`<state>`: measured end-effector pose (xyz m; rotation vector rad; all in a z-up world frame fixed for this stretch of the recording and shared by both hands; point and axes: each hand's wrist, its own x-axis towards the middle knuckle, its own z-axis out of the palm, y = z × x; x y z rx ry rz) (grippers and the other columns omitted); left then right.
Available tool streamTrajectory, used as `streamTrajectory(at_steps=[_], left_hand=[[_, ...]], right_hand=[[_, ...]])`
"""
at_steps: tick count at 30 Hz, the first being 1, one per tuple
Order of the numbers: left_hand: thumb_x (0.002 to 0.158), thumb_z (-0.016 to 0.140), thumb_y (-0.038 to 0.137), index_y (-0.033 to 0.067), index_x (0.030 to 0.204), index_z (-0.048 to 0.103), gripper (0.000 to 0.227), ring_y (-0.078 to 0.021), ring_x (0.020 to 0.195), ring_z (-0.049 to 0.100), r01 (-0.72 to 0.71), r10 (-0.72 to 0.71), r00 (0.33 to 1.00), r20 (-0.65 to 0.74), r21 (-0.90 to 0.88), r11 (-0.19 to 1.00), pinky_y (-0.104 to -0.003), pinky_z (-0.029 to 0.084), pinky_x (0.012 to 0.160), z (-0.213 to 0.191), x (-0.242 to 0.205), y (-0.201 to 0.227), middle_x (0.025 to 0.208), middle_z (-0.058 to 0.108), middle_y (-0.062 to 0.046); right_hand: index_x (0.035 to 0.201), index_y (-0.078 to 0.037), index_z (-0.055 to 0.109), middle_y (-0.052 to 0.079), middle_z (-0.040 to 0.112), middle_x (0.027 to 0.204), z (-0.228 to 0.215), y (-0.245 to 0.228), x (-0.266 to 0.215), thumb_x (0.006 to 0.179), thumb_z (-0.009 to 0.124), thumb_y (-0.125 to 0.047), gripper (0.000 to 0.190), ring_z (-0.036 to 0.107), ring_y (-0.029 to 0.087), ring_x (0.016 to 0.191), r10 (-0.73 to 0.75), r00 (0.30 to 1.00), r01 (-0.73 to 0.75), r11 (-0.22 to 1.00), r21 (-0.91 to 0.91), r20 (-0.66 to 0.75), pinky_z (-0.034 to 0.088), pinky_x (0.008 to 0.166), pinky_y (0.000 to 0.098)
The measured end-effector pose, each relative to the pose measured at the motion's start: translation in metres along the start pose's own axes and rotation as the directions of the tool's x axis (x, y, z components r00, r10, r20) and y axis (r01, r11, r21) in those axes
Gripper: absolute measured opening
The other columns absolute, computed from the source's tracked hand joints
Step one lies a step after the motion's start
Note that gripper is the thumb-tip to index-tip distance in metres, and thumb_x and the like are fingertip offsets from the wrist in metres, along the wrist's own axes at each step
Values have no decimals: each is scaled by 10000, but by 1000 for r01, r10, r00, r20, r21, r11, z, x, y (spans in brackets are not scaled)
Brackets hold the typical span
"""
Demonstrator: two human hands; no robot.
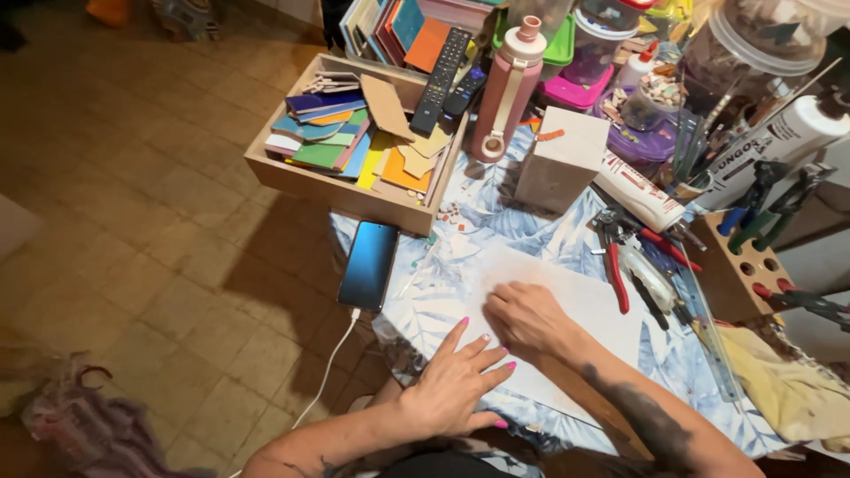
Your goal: Crafting small items using pliers and decorative components on a workshop desk
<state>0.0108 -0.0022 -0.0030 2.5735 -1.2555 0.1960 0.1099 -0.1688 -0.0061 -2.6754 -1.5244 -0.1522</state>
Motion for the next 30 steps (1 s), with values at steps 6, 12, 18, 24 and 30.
streamTrajectory(at_steps=[6, 12, 18, 24, 30], left_hand=[[657, 474, 601, 155, 1163, 501, 675, -278, 1081, 429, -4, 4, 1000, -7, -3, 1000, -528, 146, 994, 2, 0, -2, 1208, 478, -65], [708, 464, 522, 85, 1062, 563, 571, -245, 938, 487, -39, 29, 988, -154, -63, 997, -557, 99, 1008, -15, 5, -3, 1098, 540, -73], [900, 366, 164, -6, 1142, 457, 310, -278, 1122, 481, -182, -225, 873, -432, -717, 673, -426, 326, 1012, -50, 39, 17, 1162, 508, -169], [831, 518, 186, 45, 935, 555, 180, -177, 899, 575, -140, -545, 802, -245, -964, 226, -266, 464, 799, -47, 58, 30, 985, 601, -130], [851, 515, 205, 36, 851, 583, 182, -120, 547, 514, -100, -598, 793, -113, -993, 54, -232, 464, 447, -30, 63, 29, 703, 568, -63]], right_hand=[[746, -99, 459, 33, 466, 651, -37, -8, -74, 855, 371, -238, 198, 418, 193, 488, -86, 945, 51, 992, 118, 314, 377, 434, 343], [743, -156, 433, -30, 423, 663, -35, 6, -145, 849, 262, -210, 209, 400, 116, 527, 114, 883, -138, 990, 19, 454, 399, 476, 262], [684, -45, 474, 11, 376, 619, -49, -75, -68, 854, 418, -150, 208, 355, 117, 572, 705, 637, -172, 525, 834, -313, 296, 550, 236], [958, -32, 560, 12, 466, 651, -31, -94, -43, 874, 399, -279, 307, 365, 81, 552, 887, 401, -191, 325, 926, -229, 339, 504, 216], [794, -21, 509, 11, 354, 567, -22, -97, -49, 887, 399, -205, 233, 336, 101, 531, 872, 439, -45, 262, 964, -216, 296, 506, 223]])
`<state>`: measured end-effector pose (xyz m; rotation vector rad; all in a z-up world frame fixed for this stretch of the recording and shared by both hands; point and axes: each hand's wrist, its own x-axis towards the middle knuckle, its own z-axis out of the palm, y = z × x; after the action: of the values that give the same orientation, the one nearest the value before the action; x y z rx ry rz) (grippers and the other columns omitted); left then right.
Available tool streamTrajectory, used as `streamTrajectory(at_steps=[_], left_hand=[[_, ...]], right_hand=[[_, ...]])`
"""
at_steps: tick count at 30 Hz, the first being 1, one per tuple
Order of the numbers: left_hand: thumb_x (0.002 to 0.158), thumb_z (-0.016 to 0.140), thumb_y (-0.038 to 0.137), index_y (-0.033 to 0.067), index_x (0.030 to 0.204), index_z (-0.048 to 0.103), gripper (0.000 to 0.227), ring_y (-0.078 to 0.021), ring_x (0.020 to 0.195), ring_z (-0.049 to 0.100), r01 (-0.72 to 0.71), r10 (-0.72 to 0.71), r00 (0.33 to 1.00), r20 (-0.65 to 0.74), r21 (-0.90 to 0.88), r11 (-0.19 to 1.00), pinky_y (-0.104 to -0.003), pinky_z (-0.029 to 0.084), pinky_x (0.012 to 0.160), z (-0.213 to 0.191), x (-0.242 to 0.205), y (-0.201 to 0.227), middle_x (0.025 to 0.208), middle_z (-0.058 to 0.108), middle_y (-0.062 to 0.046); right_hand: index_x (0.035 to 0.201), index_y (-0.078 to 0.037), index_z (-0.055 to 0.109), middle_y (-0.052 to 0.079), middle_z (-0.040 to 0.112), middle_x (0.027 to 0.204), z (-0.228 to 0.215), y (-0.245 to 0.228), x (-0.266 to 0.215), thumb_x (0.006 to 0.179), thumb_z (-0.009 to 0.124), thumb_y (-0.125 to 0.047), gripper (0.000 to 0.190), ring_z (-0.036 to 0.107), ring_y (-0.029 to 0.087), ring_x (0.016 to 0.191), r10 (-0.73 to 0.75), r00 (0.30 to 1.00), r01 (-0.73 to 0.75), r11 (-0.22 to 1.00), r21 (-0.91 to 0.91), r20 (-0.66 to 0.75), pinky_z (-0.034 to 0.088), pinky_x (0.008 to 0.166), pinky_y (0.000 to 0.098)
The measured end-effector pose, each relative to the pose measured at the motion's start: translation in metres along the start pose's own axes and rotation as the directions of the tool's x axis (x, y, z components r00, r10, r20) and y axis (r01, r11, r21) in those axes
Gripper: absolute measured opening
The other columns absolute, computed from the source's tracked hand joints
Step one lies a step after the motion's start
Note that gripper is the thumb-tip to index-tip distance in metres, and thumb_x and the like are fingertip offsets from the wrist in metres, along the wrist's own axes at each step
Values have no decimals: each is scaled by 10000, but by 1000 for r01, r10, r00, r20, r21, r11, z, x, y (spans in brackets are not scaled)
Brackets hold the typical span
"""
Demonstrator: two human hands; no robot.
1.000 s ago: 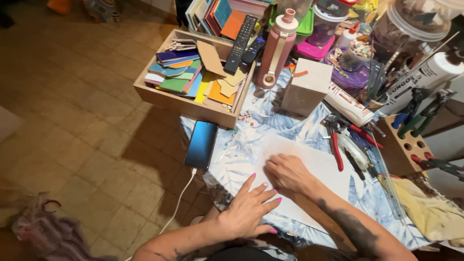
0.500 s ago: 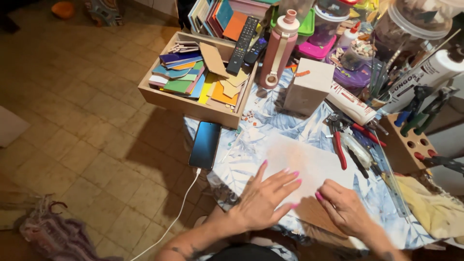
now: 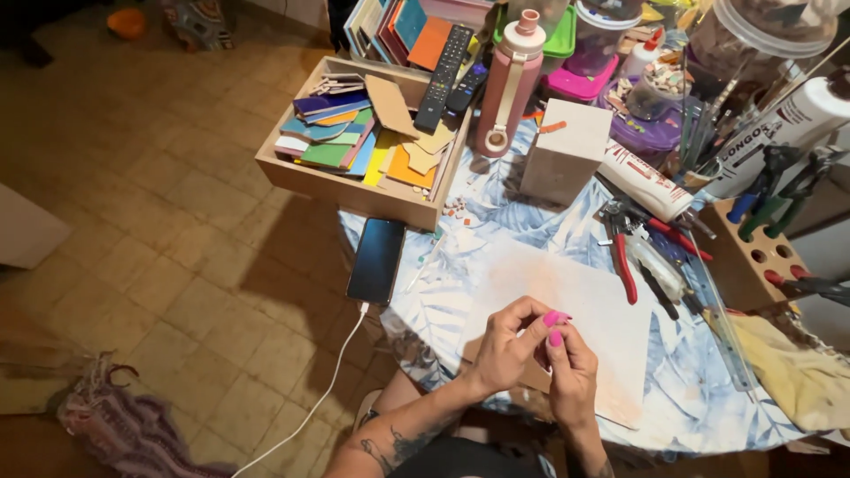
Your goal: Crafting small items using pliers and decorative components on a workshop desk
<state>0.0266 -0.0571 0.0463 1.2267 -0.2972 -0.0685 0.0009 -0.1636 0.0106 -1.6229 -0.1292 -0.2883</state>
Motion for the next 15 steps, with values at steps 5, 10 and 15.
streamTrajectory(at_steps=[5, 10, 15], left_hand=[[869, 445, 235, 30, 949, 525, 234, -181, 748, 581, -124, 121, 992, 36, 123, 985, -260, 501, 603, 2, -5, 3, 893, 607, -127], [853, 447, 138, 22, 1038, 529, 233, -214, 880, 595, -234, 208, 970, 126, 248, 940, -274, 513, 738, -1, -6, 18, 991, 593, -126], [789, 515, 89, 12, 973, 543, 201, -213, 764, 619, -276, 243, 960, 137, 361, 891, -258, 549, 608, -7, -1, 15, 912, 612, -129]], right_hand=[[763, -39, 493, 14, 396, 593, -5, -3, 2, 889, 414, -195, 216, 348, 91, 529, 58, 998, -53, 990, 128, -37, 305, 481, 204], [774, -9, 509, -29, 336, 566, -9, 4, 6, 884, 440, -145, 188, 281, 52, 506, 110, 990, -77, 941, 330, -84, 237, 432, 180], [823, 37, 576, 84, 539, 634, -5, -5, 5, 872, 469, -166, 235, 428, 94, 538, 194, 978, -174, 961, 217, -76, 350, 468, 190]])
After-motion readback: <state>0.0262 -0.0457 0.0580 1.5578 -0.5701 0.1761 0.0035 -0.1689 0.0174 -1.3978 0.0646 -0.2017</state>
